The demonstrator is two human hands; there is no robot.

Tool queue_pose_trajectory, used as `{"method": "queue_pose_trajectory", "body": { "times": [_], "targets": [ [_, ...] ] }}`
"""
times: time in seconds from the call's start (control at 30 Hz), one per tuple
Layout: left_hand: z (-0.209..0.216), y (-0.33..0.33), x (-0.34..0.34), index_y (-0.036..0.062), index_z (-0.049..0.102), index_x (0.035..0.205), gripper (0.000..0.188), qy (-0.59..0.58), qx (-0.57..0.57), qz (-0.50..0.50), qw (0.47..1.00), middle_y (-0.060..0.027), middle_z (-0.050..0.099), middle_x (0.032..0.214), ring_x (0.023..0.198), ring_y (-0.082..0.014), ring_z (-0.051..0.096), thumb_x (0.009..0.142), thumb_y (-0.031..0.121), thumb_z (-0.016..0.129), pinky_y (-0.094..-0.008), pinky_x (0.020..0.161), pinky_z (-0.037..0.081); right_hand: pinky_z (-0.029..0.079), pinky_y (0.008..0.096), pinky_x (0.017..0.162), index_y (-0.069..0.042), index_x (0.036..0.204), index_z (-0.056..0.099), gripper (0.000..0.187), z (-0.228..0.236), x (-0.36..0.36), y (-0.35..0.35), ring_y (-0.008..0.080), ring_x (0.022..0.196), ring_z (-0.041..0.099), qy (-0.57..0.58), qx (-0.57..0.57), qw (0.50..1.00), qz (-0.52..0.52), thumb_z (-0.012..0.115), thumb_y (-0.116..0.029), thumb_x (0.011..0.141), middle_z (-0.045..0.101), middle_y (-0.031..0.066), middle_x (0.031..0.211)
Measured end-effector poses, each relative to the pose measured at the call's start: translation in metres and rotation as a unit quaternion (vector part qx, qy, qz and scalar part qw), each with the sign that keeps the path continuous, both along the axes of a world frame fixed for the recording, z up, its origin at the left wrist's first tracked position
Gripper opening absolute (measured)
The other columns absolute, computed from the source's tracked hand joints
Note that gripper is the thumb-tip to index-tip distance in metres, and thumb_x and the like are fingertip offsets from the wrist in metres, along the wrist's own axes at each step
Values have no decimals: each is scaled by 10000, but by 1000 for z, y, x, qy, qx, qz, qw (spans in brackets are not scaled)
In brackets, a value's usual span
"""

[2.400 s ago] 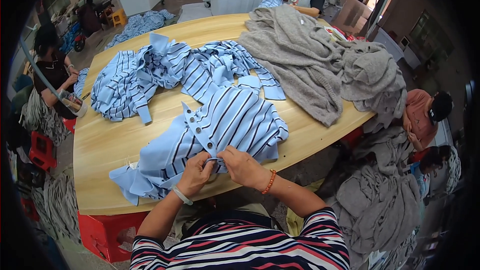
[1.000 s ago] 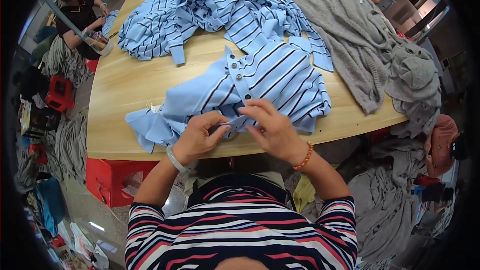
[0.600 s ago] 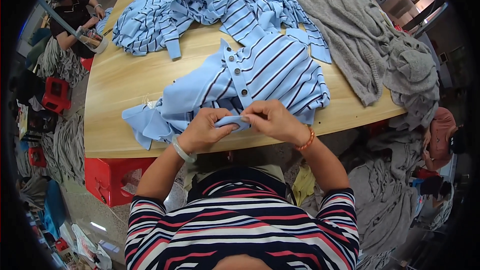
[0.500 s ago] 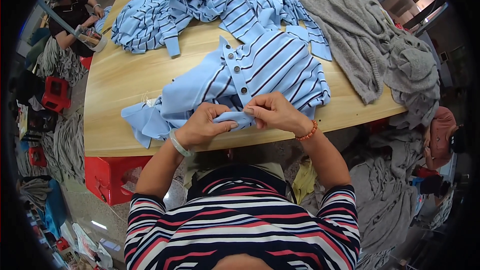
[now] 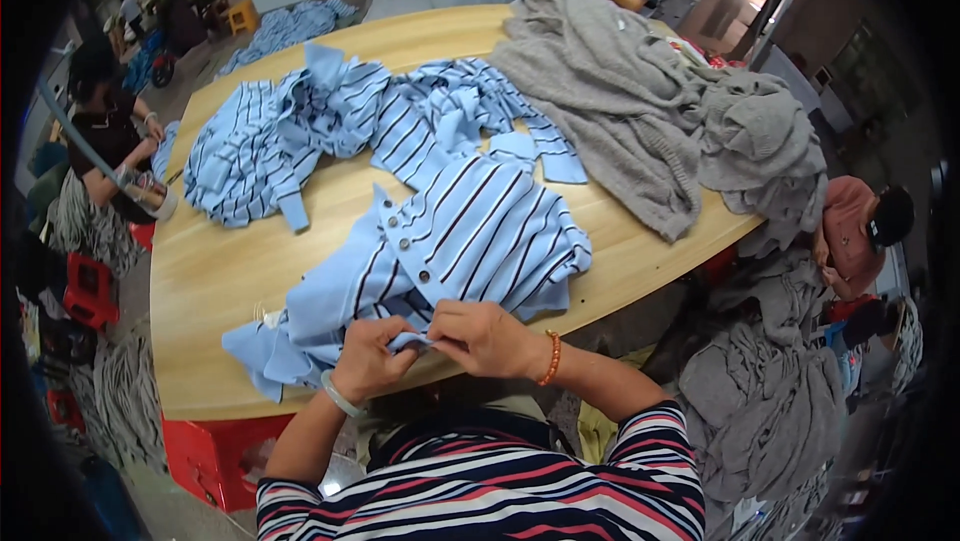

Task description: Inspecting and folding striped shirts on a work table in a factory setting.

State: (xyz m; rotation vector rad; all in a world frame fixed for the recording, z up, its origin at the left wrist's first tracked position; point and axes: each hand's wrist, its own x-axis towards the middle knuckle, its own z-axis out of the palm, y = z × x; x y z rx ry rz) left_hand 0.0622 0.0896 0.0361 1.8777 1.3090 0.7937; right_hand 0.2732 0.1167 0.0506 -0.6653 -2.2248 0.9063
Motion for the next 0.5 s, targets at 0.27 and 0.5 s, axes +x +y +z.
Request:
{"method": "queue_pose_trajectory", "body": {
  "times": [0.27, 0.5],
  "targets": [
    [-22, 26, -7, -7, 639, 1044, 280, -235, -278, -113, 924, -41, 669, 848, 738, -124, 616, 781, 79, 685, -235, 682, 480, 477, 412, 694, -21, 913, 546, 89, -9, 10, -4, 357, 797, 590, -45, 19, 999, 6, 595, -45, 844, 530, 147, 894],
    [-35, 53, 14, 72, 583, 958, 63, -486, -391, 8, 782, -12, 602, 742, 665, -127, 619, 922, 108, 621, -239, 577, 483, 489, 385, 628, -47, 907, 551, 126, -16, 6, -10, 320, 735, 603, -15, 71, 997, -7, 610, -25, 798, 541, 118, 846]
  ]
}}
